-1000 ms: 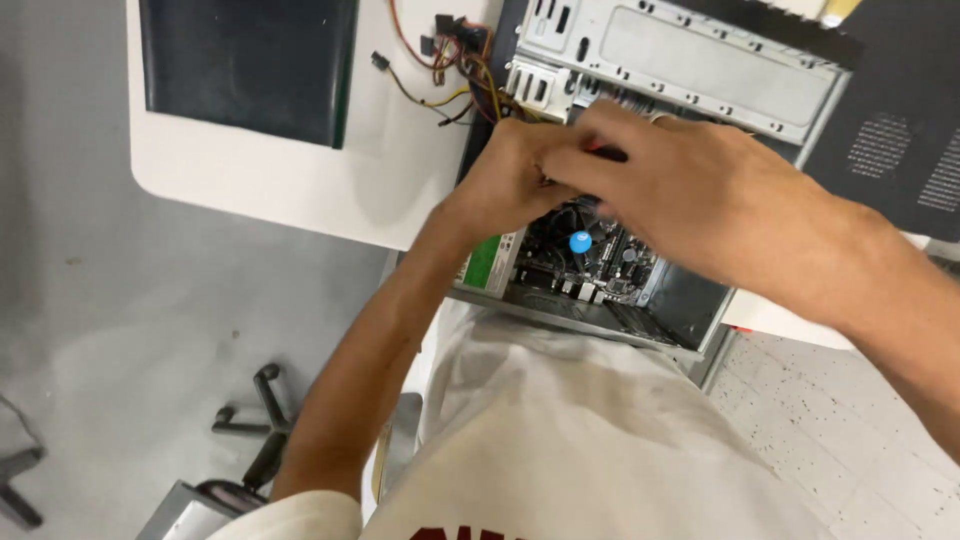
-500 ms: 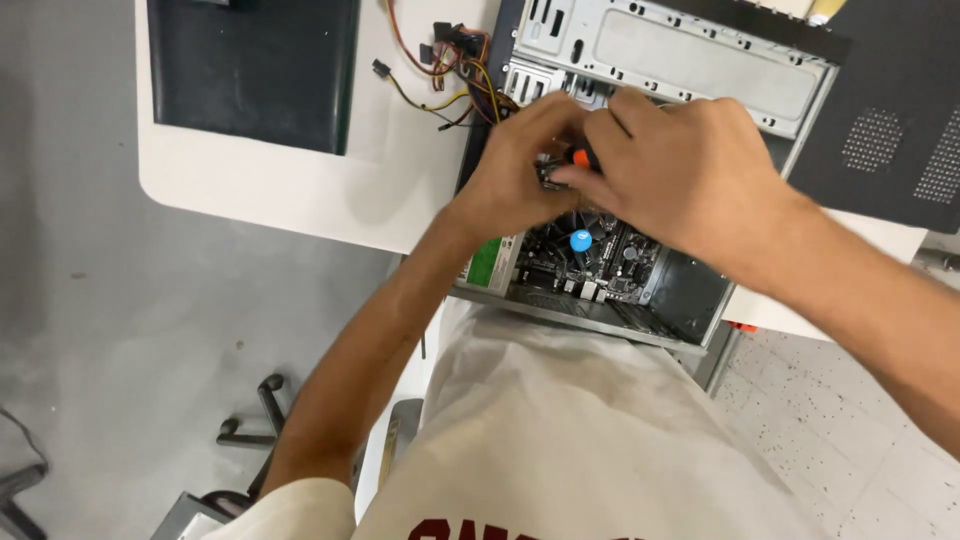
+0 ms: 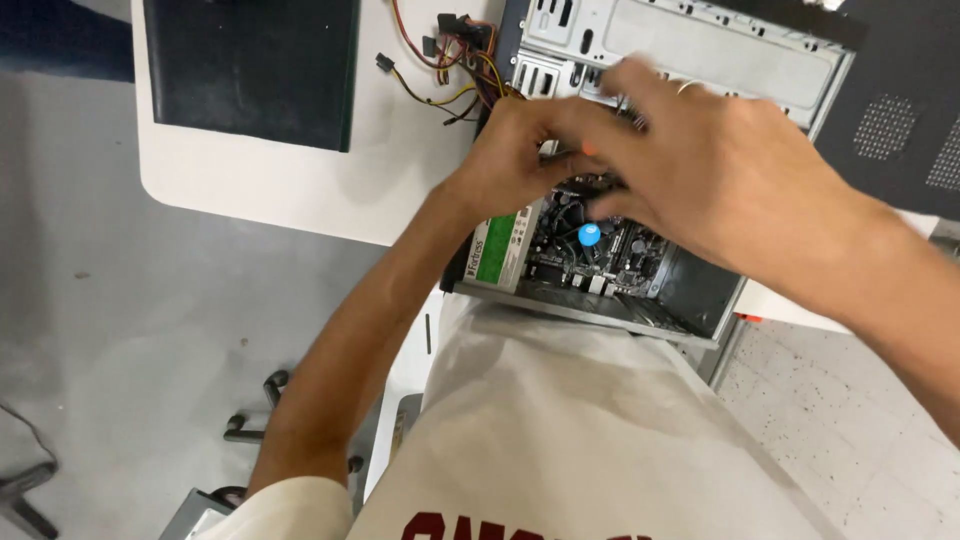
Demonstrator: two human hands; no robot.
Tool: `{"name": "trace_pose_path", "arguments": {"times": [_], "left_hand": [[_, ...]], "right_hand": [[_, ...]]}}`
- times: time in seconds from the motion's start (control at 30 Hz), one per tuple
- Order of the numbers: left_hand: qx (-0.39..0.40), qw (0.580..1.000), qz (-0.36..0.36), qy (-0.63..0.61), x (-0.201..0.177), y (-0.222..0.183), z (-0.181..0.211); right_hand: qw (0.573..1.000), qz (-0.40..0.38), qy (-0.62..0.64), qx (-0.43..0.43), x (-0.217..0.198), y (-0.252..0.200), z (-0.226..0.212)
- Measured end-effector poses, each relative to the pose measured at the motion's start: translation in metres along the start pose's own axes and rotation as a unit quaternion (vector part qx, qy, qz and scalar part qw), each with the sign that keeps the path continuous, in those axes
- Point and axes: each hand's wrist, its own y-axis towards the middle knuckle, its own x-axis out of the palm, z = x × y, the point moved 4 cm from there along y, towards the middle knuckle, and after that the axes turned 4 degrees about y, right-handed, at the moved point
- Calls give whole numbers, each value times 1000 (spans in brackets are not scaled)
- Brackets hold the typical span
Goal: Reinstalling a motherboard into a desktop computer case and securing it with screws.
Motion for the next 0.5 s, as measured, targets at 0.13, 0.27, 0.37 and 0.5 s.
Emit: {"name": "trace_pose_path", "arguments": {"times": [0.13, 0.27, 0.37, 0.5], "left_hand": [[29, 992, -91, 88, 6, 2, 12], [6, 1000, 7, 28, 1, 0, 5], [20, 998, -49, 37, -1, 1, -7], [45, 990, -90, 101, -3, 2, -8]], "right_hand": [[1000, -2, 16, -15, 26, -9, 8], [984, 120, -129, 25, 31, -7, 13], [996, 67, -54, -25, 10, -9, 9], [982, 129, -106, -89, 27, -7, 13]]}}
